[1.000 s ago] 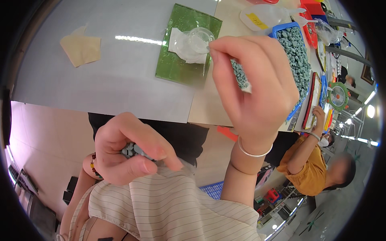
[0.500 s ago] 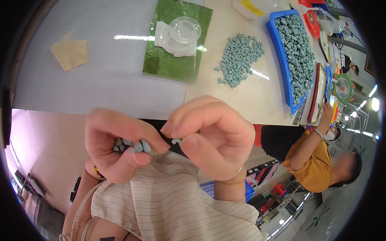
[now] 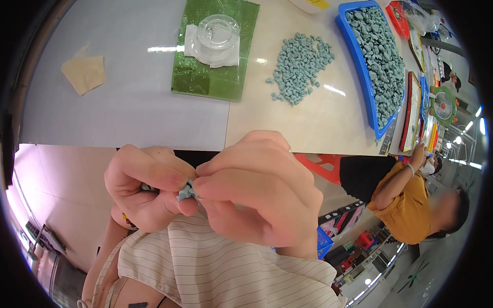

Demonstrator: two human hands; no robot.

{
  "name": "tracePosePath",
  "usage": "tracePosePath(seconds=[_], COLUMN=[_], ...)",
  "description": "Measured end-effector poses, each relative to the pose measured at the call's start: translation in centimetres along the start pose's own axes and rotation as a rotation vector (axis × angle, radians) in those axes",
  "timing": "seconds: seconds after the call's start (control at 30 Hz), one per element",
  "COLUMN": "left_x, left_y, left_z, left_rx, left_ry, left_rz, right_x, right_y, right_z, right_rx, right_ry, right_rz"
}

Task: The worker is inspecting and sorting small green plastic components and placing them into small plastic bags at a workstation.

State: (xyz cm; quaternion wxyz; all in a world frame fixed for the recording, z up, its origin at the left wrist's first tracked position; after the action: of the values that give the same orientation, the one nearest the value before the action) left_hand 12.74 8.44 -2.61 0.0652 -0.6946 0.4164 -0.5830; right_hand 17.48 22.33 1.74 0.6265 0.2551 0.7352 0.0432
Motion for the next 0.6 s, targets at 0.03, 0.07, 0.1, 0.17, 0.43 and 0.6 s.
tracePosePath(seconds=[0.03,0.07,0.1,0.17,0.43,0.6], left_x=[-0.1,-0.2,-0.3,-0.3,0.0,0.4], left_y=[-0.1,-0.3,-0.4,-0.4,-0.1,0.0], left_z=[0.1,0.2,0.2,0.2,-0.5,-0.5], left_rx=[0.041,0.041,0.064,0.087,-0.05,-0.035], left_ry=[-0.005,-0.004,-0.014,-0.024,-0.072,0.085], left_rz=[0.006,0.005,0.018,0.032,-0.059,-0.097], right_x=[0.1,0.2,0.2,0.2,-0.2,0.0], right_y=[0.1,0.2,0.3,0.4,0.7,1.8], right_z=[0.0,-0.1,-0.2,-0.1,0.2,-0.2], right_rx=[0.0,-0.017,-0.035,-0.03,-0.04,-0.159], right_ry=[0.0,0.077,0.154,0.171,0.141,0.182], right_rz=[-0.001,0.061,0.123,0.152,0.192,0.198])
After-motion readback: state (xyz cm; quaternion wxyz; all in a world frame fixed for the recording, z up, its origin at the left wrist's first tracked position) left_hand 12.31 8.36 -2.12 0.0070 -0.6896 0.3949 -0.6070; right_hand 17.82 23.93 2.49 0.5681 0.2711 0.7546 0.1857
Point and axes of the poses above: each hand's wrist, its own z-axis away from the middle knuckle, its own y-axis out of the back of the hand, x = y × z, the point moved 1 cm from there along -z, towards the middle knuckle, and after that the axes turned 13 degrees about -y, right-handed, at the moved point
